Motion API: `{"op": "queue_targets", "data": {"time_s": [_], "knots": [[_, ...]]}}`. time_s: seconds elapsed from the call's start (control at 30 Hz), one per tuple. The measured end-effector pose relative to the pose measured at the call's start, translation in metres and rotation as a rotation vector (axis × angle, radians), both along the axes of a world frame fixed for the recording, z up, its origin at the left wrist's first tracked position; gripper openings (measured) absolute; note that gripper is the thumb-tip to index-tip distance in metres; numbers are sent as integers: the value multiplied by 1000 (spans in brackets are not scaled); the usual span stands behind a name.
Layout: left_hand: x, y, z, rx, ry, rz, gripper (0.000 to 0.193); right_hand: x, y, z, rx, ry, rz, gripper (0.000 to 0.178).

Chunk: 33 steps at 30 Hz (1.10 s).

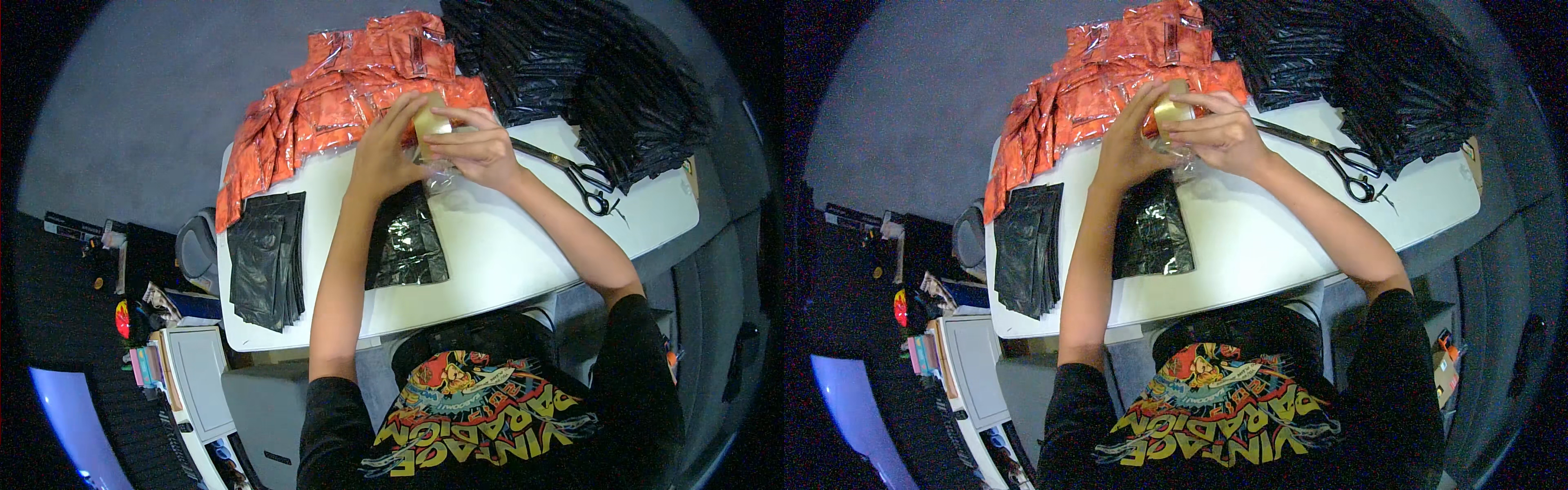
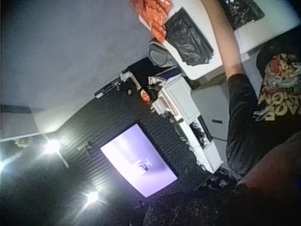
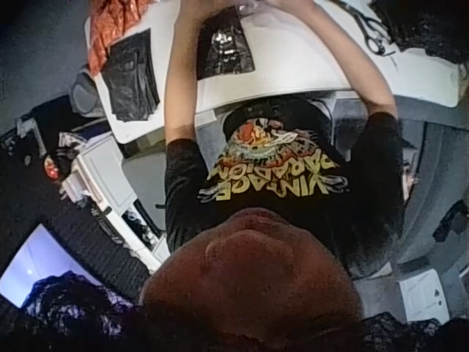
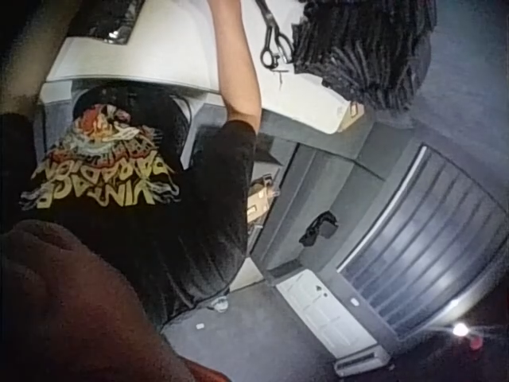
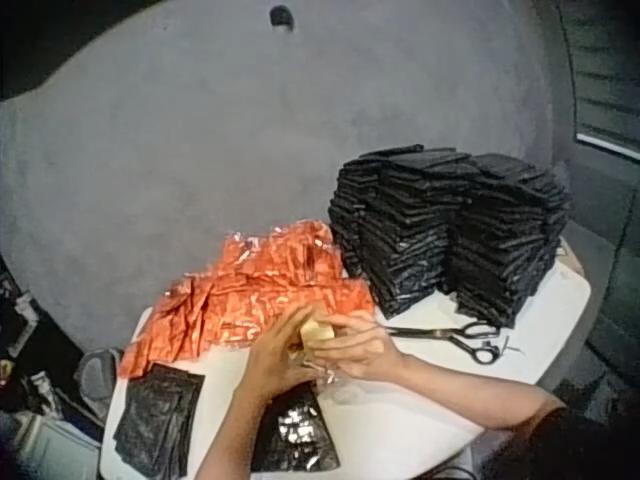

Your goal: The recorder is putting items into small black plastic bags and sealing them with tape.

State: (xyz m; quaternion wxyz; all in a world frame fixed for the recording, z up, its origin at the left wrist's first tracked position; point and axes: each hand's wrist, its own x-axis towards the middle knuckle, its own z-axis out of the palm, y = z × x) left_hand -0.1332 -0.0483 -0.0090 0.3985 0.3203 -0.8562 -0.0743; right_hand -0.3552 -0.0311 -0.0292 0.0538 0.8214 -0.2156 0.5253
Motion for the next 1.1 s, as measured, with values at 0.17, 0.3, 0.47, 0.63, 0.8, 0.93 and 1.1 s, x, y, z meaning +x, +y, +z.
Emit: {"op": "queue_targets", "data": {"time_s": [0.17, 0.3, 0.47, 0.63, 0.8, 0.93, 1.1], "knots": [[7, -8, 5, 54, -20, 7, 109, 5, 10, -9, 9, 36, 61, 22], [6, -14, 4, 113, -20, -5, 110, 0, 11, -13, 17, 53, 156, 24], [1, -9, 4, 101, -92, 26, 117, -1, 13, -12, 42, 67, 119, 24], [-1, -19, 0, 158, -90, 31, 119, -2, 19, -6, -53, 145, 100, 18], [7, -24, 7, 284, -44, -16, 118, 1, 31, 10, -149, 183, 118, 12], [4, -22, 9, 264, -58, -11, 119, -2, 35, 18, -250, 210, 23, 12], [6, -22, 10, 156, -131, 23, 120, -6, 33, 16, -288, 192, -11, 26]]}}
